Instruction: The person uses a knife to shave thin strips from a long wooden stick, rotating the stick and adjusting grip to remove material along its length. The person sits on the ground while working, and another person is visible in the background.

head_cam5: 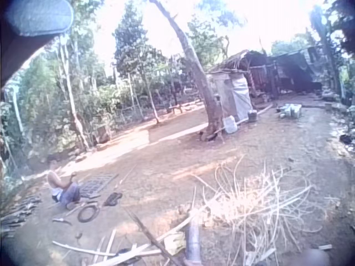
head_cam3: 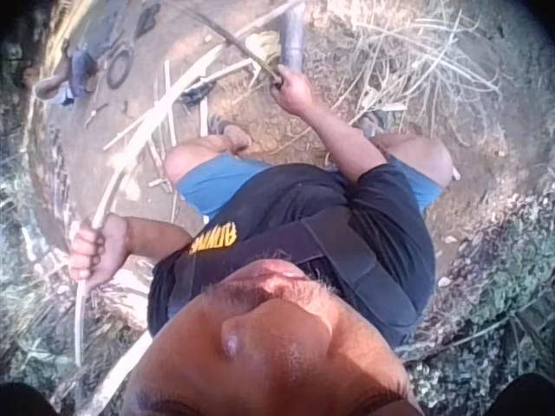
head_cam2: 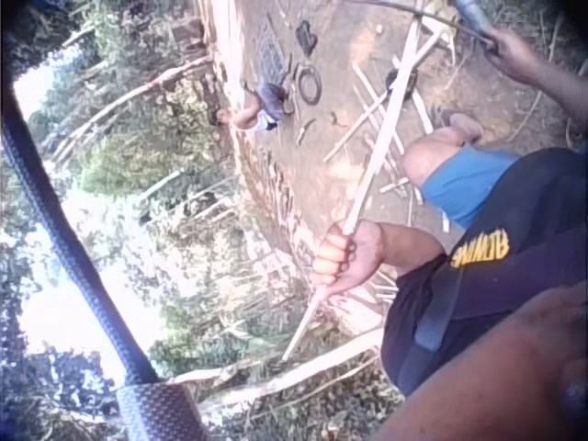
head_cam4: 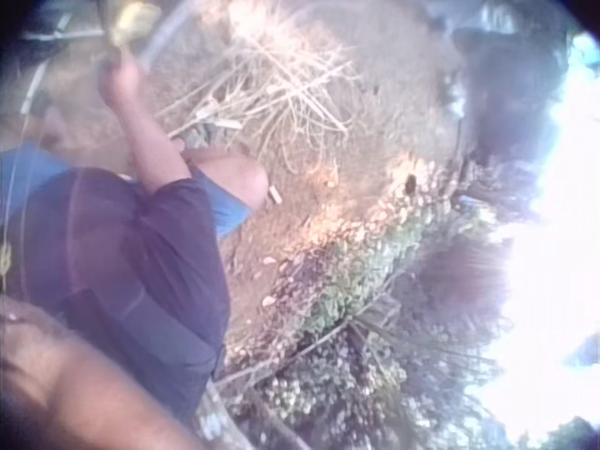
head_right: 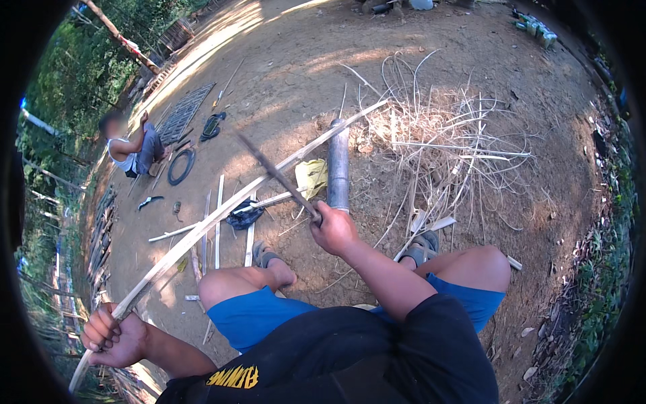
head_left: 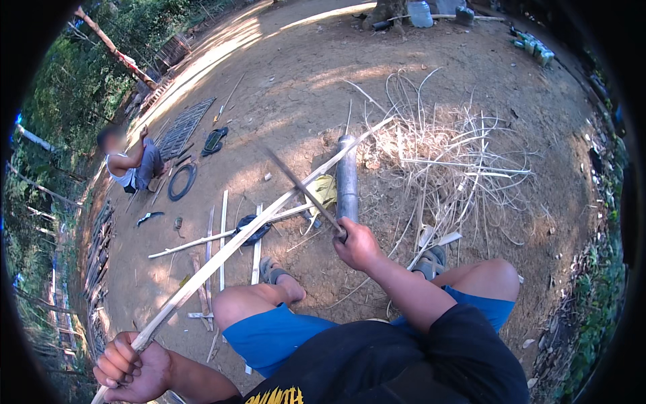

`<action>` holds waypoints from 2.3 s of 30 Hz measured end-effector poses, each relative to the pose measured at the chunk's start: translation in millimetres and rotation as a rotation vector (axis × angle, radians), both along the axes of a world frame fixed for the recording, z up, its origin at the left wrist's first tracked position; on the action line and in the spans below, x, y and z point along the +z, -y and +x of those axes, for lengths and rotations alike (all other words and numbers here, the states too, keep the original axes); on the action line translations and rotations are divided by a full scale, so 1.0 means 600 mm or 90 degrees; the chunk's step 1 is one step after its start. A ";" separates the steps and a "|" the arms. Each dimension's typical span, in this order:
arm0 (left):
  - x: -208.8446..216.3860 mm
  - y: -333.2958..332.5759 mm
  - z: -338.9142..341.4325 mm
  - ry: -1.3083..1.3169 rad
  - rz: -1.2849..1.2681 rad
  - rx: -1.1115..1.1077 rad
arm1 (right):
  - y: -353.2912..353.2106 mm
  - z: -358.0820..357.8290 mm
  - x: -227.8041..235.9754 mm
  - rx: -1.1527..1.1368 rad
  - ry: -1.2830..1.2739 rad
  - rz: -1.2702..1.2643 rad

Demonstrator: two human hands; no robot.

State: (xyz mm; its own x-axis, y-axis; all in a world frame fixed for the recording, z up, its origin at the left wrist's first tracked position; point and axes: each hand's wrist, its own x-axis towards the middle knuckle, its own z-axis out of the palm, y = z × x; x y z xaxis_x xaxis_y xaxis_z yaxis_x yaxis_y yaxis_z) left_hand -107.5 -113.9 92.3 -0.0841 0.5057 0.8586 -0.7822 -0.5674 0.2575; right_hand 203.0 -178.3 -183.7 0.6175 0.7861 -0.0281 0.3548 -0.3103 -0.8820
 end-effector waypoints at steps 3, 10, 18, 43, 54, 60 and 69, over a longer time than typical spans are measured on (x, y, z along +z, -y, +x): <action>0.001 -0.003 0.001 -0.020 0.013 -0.039 | -0.014 0.020 -0.037 -0.015 0.028 0.035; 0.002 -0.004 -0.004 -0.027 0.033 -0.040 | -0.033 0.070 -0.065 -0.032 0.021 -0.029; -0.006 0.001 -0.007 -0.029 0.016 -0.027 | -0.031 0.147 -0.132 -0.176 -0.026 -0.129; 0.019 -0.002 0.033 0.012 0.103 -0.130 | 0.014 0.102 -0.161 -0.284 -0.178 0.034; 0.018 0.036 0.040 0.016 0.164 -0.180 | 0.125 -0.141 0.238 0.253 0.114 0.180; 0.002 0.053 0.039 0.019 0.149 -0.199 | 0.113 -0.123 0.150 0.121 0.061 0.093; -0.009 0.046 0.022 0.049 0.157 -0.167 | 0.113 -0.136 0.152 0.178 0.112 0.122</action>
State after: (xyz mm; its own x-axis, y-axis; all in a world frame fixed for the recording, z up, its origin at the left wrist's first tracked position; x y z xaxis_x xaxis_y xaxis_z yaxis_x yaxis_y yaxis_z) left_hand -94.5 -141.5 87.2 -0.0477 0.2972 0.9536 -0.9212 -0.3822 0.0730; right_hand 121.6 -246.1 -92.8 0.3605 0.9057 0.2230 0.5541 -0.0156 -0.8323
